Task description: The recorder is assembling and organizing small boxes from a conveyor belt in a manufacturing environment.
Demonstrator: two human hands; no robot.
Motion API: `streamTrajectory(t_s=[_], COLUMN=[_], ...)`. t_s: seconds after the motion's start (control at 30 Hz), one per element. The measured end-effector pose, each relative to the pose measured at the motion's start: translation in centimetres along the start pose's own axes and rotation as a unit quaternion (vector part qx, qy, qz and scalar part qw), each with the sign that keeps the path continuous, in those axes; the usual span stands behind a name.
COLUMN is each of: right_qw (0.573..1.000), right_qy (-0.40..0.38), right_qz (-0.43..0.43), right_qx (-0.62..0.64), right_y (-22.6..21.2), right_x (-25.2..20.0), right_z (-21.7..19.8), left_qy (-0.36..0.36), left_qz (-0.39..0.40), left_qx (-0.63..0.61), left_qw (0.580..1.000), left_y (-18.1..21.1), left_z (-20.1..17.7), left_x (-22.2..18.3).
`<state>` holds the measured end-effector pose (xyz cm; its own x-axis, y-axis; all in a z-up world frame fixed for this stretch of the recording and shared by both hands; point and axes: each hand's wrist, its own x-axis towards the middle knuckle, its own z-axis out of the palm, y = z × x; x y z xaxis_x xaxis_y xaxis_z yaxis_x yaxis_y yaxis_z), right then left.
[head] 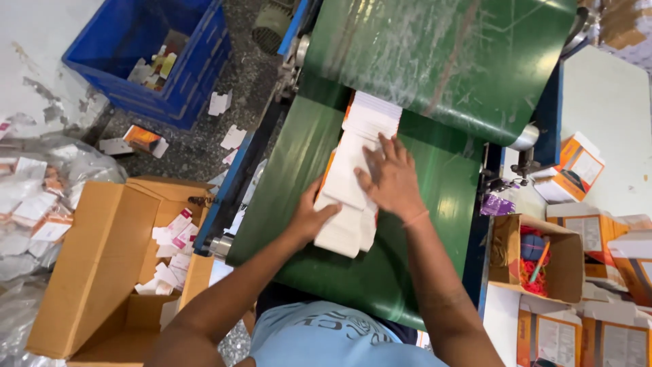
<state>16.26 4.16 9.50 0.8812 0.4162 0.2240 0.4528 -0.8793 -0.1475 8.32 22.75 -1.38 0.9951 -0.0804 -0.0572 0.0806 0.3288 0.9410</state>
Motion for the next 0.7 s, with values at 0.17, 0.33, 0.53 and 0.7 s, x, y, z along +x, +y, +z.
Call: streamTrajectory(t_s=[0.17,0.33,0.53,0.7], right_qw=[0.997,0.957,0.931,0.966], right_qy=[0.014,0.148,0.137,0.137], right_qz=[-0.045,0.065,0.163,0.103], right_qx=[0.057,0.243,0.297,0.193], right_y=[-3.7,-2.2,7.9,13.0], right_x=[-8.0,-16.0,-12.4,-11.7], right_z=[-3.5,-1.0,-4.9,-6.3], left_qy=[-0.074,-0.179,-0.247,-0.254], left_qz=[-0.064,0.023,0.152,0.248], left_qx=[0.092,0.385,0.545,0.454], left_qw=[0.991,0.905,0.787,0.817], left_y=[3.8,14.7,12.0,9.7], left_z=[-2.3,2.7,9.8,11.1], left_x=[-6.4,-8.0,1.9,7.4])
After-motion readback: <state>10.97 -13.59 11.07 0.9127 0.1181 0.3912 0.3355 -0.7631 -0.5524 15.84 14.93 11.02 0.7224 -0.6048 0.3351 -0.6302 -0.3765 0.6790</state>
